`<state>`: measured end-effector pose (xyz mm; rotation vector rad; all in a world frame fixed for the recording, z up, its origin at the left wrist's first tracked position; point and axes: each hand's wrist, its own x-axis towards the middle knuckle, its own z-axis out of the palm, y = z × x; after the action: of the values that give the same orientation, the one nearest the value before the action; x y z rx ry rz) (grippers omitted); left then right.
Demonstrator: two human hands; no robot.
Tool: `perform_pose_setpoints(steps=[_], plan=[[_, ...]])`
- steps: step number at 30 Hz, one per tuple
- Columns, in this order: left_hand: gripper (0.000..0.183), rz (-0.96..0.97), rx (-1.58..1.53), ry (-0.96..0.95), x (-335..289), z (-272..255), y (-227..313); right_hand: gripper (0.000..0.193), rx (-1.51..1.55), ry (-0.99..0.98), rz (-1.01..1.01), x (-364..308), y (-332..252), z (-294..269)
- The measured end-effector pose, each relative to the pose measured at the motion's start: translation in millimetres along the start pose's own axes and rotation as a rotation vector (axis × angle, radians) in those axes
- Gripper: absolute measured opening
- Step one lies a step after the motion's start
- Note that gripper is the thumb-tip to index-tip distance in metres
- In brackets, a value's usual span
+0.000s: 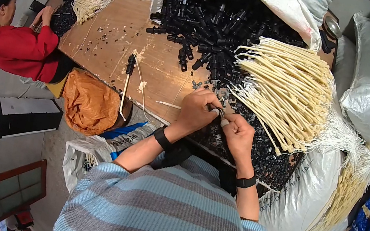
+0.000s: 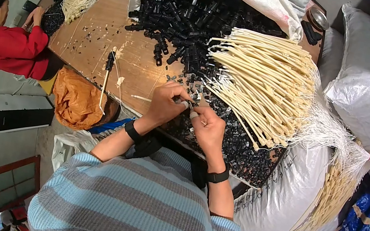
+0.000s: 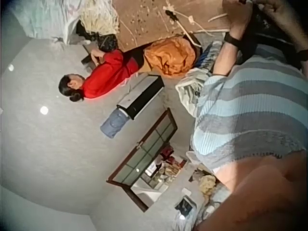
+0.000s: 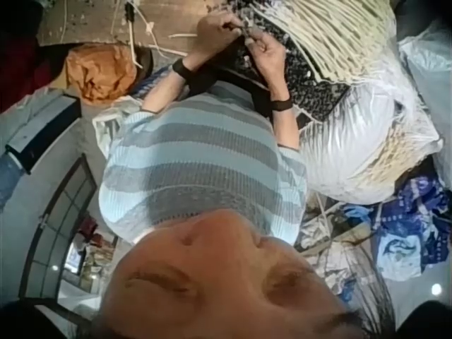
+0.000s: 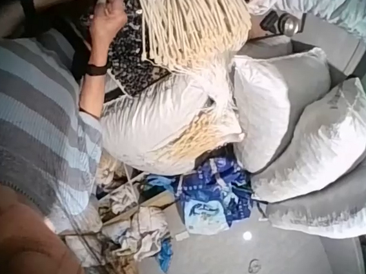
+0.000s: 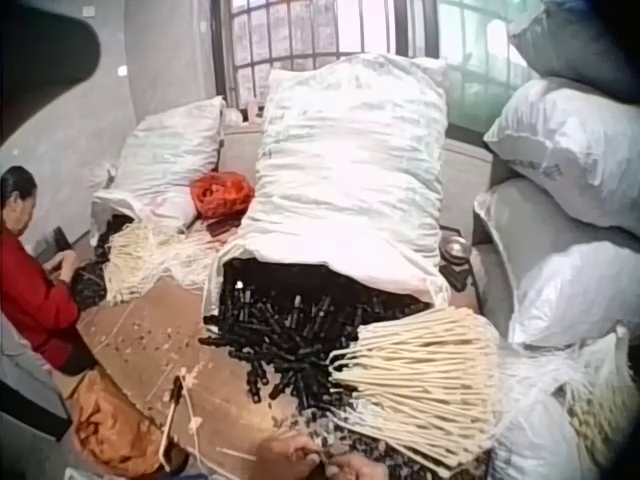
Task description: The person assembles components by hand by threading white cords through black plastic pieces and attaching small metal clips. They then gather the completed assemblies and place them into a large white bag.
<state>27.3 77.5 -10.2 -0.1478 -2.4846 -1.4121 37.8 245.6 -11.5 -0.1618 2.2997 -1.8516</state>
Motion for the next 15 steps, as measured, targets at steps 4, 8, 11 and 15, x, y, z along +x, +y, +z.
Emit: perform_pose_setpoints(steps=[4, 8, 11, 15], plan=[[0.035, 0.287, -0.196, -0.157, 13, -15, 11, 0.015, 0.931, -0.098, 0.317, 0, -20, -17], [0.043, 0.097, 0.034, -0.493, 5, -17, 11, 0.021, 0.674, -0.052, 0.214, -1, -27, -20], [0.043, 0.159, -0.086, -0.365, 4, -16, 5, 0.026, -0.095, -0.057, -0.218, -3, -20, -23], [0.038, 0.074, -0.025, -0.381, 4, -18, 9, 0.029, -0.526, -0.044, -0.446, -5, -25, -19]])
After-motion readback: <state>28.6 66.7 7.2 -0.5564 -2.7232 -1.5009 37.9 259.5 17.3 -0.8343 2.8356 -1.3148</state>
